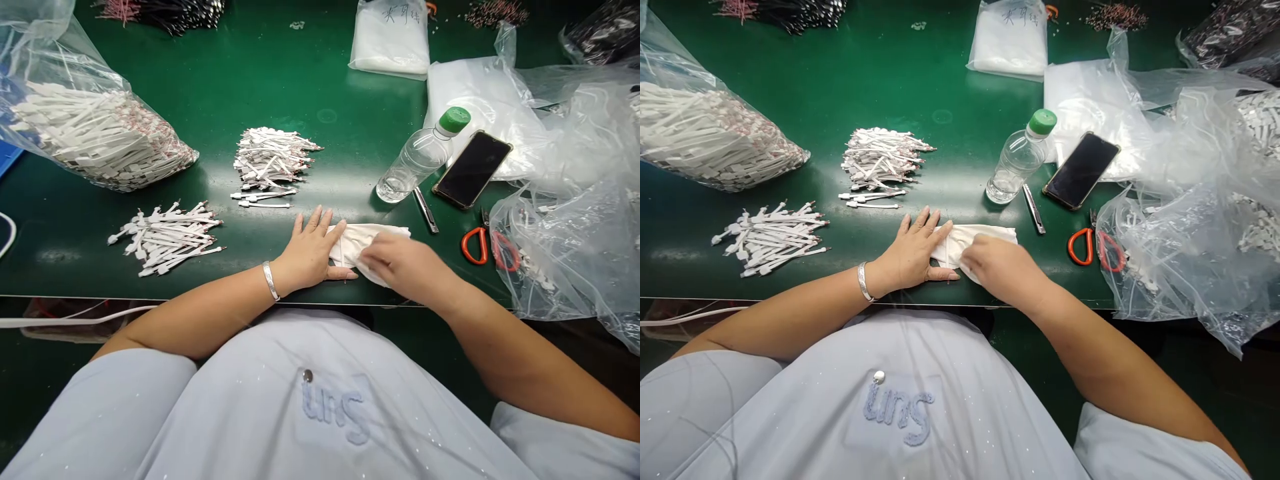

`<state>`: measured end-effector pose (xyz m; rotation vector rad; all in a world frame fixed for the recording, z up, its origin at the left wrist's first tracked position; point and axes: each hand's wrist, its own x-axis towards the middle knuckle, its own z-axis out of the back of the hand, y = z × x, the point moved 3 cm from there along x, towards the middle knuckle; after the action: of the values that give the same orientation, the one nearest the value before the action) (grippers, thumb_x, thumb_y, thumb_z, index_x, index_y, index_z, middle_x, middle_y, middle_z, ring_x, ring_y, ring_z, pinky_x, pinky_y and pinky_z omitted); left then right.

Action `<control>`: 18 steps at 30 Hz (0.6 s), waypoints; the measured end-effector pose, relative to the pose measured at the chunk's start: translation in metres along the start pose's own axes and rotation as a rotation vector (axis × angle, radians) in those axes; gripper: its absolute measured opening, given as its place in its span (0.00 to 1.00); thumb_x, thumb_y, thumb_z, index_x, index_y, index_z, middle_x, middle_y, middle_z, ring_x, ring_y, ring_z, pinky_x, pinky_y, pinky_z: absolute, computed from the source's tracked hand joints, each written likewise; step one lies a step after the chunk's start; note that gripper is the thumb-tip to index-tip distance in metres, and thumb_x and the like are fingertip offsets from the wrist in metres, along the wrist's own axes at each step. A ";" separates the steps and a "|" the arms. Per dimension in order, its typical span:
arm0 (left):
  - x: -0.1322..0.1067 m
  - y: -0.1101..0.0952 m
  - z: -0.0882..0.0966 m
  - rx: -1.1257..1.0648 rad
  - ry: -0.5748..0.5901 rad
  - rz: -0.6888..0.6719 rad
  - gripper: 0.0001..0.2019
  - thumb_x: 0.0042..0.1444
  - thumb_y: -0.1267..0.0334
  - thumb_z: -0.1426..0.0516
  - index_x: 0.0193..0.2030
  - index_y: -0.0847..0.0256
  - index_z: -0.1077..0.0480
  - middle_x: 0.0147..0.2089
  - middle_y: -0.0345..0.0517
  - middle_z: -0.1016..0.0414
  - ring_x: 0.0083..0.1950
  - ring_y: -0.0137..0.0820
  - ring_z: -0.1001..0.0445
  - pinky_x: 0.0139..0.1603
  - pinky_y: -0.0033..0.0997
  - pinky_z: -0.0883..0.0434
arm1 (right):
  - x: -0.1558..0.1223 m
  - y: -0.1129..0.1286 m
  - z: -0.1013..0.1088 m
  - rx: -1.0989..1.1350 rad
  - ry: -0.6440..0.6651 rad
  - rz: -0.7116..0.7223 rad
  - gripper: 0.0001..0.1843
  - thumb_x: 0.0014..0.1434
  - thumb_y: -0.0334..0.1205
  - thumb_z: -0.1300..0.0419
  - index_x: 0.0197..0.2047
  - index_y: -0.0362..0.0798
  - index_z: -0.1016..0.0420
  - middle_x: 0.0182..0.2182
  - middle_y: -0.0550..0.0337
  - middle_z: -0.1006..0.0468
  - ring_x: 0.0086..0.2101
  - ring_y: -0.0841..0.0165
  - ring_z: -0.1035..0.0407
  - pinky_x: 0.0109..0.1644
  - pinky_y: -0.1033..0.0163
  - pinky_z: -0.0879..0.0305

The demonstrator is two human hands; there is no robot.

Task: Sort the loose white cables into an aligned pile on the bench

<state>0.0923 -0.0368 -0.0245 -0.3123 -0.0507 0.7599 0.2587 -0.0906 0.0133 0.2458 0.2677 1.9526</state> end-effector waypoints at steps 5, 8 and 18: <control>0.000 -0.001 0.002 -0.012 0.030 0.007 0.51 0.48 0.32 0.44 0.71 0.65 0.50 0.73 0.68 0.57 0.75 0.58 0.62 0.68 0.66 0.60 | -0.007 -0.023 0.015 0.473 -0.460 -0.278 0.12 0.59 0.40 0.43 0.25 0.49 0.35 0.48 0.46 0.24 0.49 0.58 0.32 0.55 0.52 0.40; 0.001 -0.001 0.004 -0.011 0.051 0.020 0.51 0.49 0.33 0.44 0.72 0.65 0.51 0.74 0.68 0.58 0.75 0.57 0.63 0.69 0.66 0.61 | -0.003 -0.020 0.004 0.951 -0.494 -0.342 0.14 0.61 0.47 0.45 0.27 0.50 0.39 0.36 0.54 0.23 0.37 0.63 0.29 0.43 0.56 0.34; -0.002 -0.001 0.004 -0.006 0.039 0.010 0.51 0.49 0.33 0.44 0.71 0.66 0.51 0.73 0.70 0.57 0.75 0.57 0.61 0.68 0.66 0.60 | 0.014 0.005 -0.030 0.307 -0.460 0.017 0.05 0.63 0.37 0.44 0.38 0.49 0.26 0.33 0.55 0.22 0.35 0.63 0.30 0.43 0.56 0.34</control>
<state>0.0914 -0.0376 -0.0203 -0.3330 -0.0146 0.7634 0.2405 -0.0818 -0.0137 0.8855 0.2594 1.8068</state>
